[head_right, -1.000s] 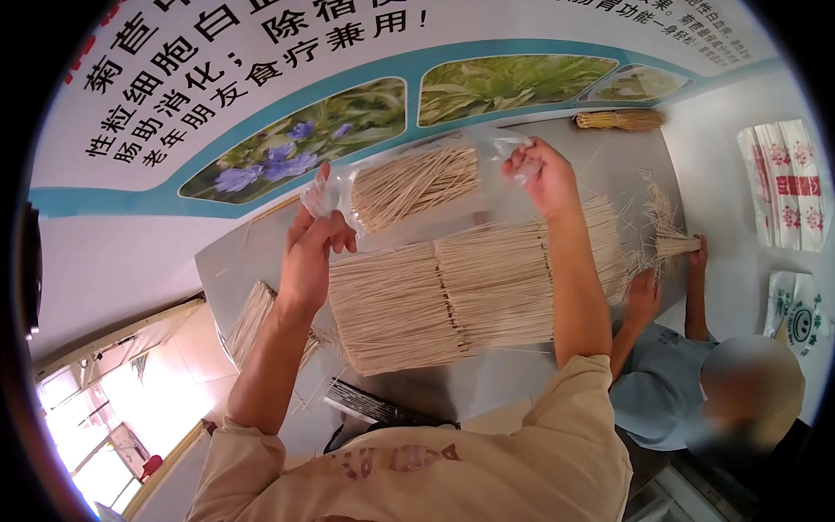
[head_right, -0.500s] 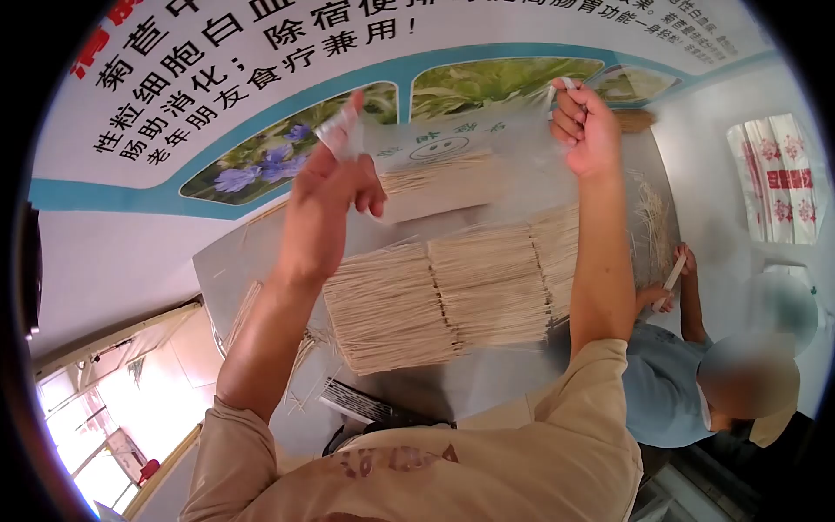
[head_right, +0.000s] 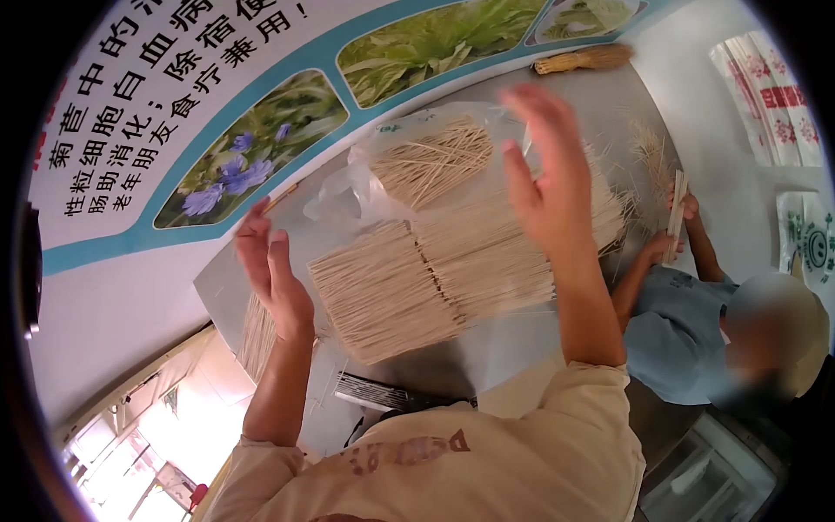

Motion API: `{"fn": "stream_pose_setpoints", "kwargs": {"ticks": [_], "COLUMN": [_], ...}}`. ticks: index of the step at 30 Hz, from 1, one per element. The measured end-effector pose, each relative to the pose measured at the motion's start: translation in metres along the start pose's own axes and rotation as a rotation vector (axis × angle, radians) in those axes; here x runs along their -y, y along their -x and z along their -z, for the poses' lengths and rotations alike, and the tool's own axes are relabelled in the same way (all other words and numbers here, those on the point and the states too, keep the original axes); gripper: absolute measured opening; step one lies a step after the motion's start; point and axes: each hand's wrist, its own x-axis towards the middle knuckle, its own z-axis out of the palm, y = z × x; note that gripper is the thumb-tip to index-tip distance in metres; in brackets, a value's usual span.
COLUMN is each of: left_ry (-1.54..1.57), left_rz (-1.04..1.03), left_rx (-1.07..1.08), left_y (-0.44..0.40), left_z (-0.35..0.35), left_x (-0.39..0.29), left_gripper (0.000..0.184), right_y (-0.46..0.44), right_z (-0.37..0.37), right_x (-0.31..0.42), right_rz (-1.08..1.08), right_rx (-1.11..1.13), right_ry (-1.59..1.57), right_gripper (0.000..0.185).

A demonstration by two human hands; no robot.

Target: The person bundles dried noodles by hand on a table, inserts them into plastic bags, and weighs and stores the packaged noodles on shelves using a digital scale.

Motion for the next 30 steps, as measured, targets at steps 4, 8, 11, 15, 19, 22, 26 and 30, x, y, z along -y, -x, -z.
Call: {"fn": "stream_pose_setpoints", "kwargs": {"ticks": [4,8,11,15,19,22,26,30], "left_ry": [-0.243,-1.414,-1.641,-1.64,-1.639,-1.644,-1.466,-1.091], "left_rz": [-0.526,-0.326,-0.234,-0.211,-0.407,-0.357,-0.613,-0.744], "left_rx": [0.847,1.342,1.233,1.186,1.111,1.19,1.012,1.109], "left_y": [-0.047,-0.067,-0.064,-0.068,-0.074,-0.077,-0.058,-0.025], "left_z": [-0.058,-0.092,-0.083,-0.089,-0.093,-0.092,-0.087,-0.082], "left_x": [-0.051,0.039,0.053,0.045,0.056,0.05,0.055,0.034], "left_gripper": [0.015,0.036,0.065,0.113,0.12,0.106,0.072,0.026], "right_y": [0.008,0.011,0.023,0.039,0.046,0.038,0.034,0.032], "right_z": [-0.019,-0.061,-0.073,-0.089,-0.112,-0.103,-0.098,-0.068], "right_x": [-0.008,-0.077,-0.098,-0.103,-0.115,-0.113,-0.107,-0.032], "right_rz": [0.021,-0.107,-0.161,-0.227,-0.205,-0.206,-0.143,-0.371], "right_rx": [0.602,0.994,1.046,1.114,1.123,1.13,0.961,0.666], "right_ry": [-0.416,0.321,0.413,0.389,0.411,0.252,0.125,-0.253], "right_gripper": [0.04,0.048,0.066,0.105,0.111,0.095,0.068,0.035]}}
